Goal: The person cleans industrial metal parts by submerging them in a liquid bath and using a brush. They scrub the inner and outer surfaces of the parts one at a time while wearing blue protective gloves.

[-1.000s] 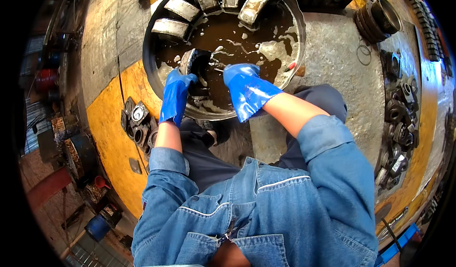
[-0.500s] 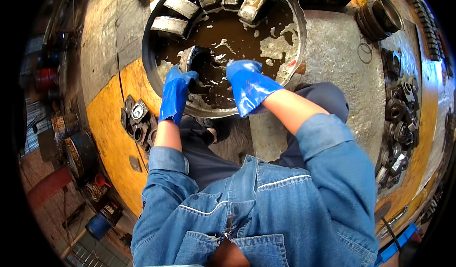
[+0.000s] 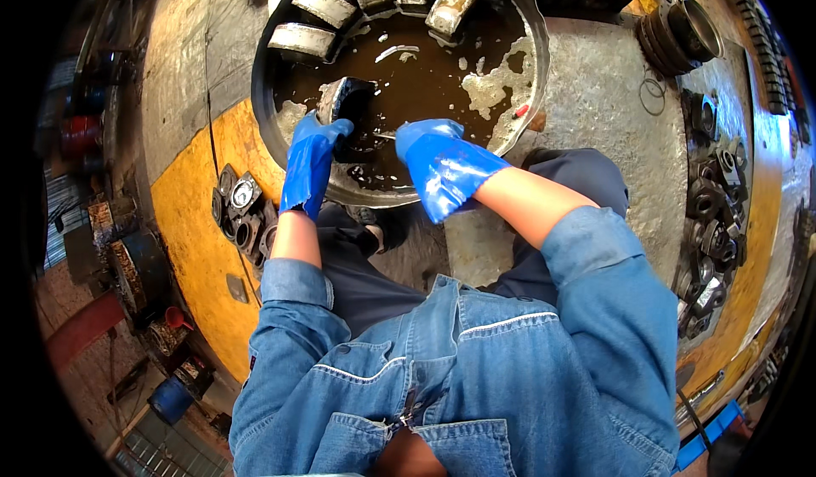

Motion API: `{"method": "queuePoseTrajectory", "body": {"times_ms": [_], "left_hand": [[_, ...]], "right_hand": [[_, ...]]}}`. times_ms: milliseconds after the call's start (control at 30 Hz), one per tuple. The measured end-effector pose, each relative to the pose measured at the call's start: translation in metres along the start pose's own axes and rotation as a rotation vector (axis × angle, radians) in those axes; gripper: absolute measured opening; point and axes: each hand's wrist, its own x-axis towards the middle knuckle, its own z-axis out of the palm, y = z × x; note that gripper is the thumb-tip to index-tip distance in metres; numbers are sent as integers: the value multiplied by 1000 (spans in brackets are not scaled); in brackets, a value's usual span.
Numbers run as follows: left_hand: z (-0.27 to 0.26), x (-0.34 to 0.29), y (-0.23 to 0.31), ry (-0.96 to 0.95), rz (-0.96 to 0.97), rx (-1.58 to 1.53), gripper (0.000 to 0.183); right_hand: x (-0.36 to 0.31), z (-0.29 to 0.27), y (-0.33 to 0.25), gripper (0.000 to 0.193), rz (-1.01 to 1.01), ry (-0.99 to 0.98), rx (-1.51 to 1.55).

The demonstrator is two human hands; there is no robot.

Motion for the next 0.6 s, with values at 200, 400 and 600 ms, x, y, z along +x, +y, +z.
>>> {"method": "queuePoseTrajectory", "body": {"times_ms": [200,400,600], "left_hand": [[6,4,-8,21,62,-162,88],[1,-8,-12,33,87,-314,83],[-6,-18,-5,-53,110,-526,66]], "right_hand": [[9,-1,-1,36,75,-139,-30],[-2,-11,-1,36,-60,-55,-69],[0,-2,2,32,-33,-22,-92]]}}
